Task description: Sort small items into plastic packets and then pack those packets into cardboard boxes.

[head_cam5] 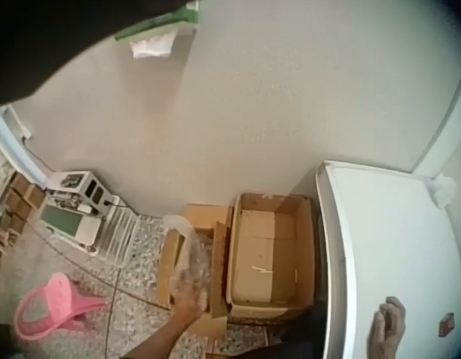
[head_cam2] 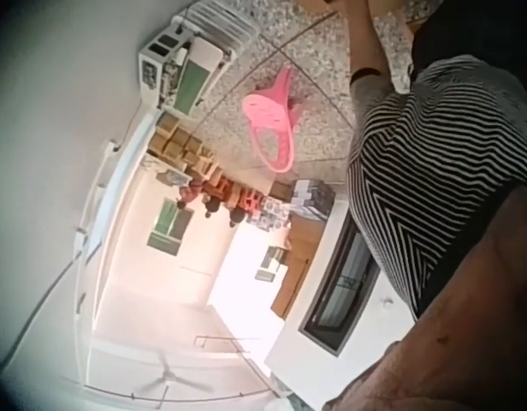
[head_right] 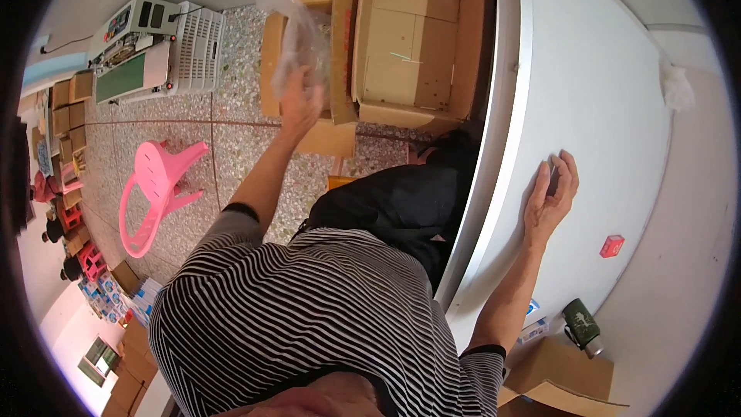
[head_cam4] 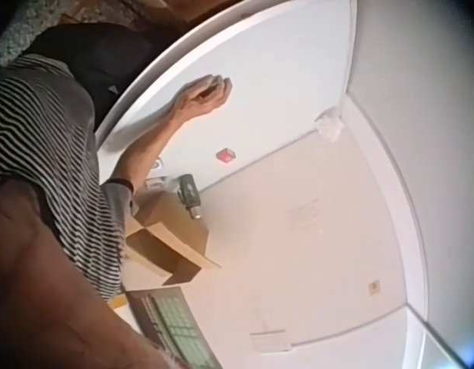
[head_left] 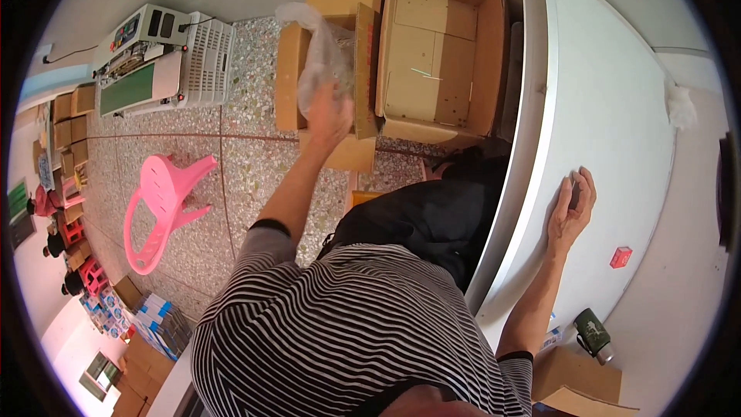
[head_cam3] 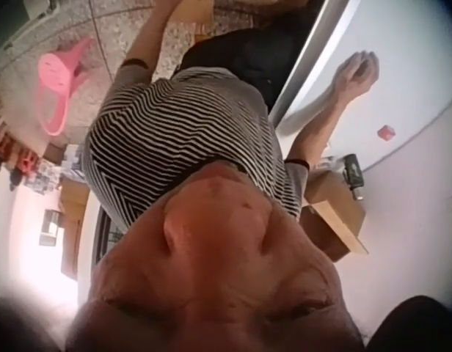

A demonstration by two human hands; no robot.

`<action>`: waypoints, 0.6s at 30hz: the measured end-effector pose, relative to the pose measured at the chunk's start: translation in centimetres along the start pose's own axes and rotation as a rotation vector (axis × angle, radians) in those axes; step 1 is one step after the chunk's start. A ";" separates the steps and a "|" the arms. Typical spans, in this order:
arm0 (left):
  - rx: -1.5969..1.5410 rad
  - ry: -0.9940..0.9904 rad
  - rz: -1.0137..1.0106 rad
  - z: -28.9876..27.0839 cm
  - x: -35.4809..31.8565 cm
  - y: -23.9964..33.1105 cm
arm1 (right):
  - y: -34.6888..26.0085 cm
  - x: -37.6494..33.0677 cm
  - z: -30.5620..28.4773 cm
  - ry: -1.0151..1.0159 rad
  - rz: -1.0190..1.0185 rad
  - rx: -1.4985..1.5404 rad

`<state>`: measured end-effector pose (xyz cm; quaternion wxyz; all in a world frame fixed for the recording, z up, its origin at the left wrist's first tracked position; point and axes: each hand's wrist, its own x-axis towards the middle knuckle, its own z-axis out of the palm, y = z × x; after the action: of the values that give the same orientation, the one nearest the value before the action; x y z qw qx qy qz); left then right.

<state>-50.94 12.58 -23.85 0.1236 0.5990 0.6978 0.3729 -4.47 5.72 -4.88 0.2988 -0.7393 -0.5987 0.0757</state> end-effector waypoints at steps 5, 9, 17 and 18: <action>0.059 -0.371 -0.400 6.9 0.5 -4.8 | -0.5 0.3 0.5 -0.003 -0.041 0.013; -0.216 -0.438 -0.448 6.8 0.2 -5.4 | -0.6 0.1 0.7 -0.007 -0.007 0.034; 0.348 -0.553 -0.283 -2.5 2.3 -1.8 | 0.0 -0.1 0.3 0.024 -0.020 0.024; 0.412 -0.551 -0.259 -3.2 2.4 -2.0 | -0.2 -0.1 0.0 0.034 -0.009 -0.009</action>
<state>-55.00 13.66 -22.35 0.2297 0.5959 0.7689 0.0304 -4.65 5.64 -4.76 0.3061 -0.7391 -0.5971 0.0590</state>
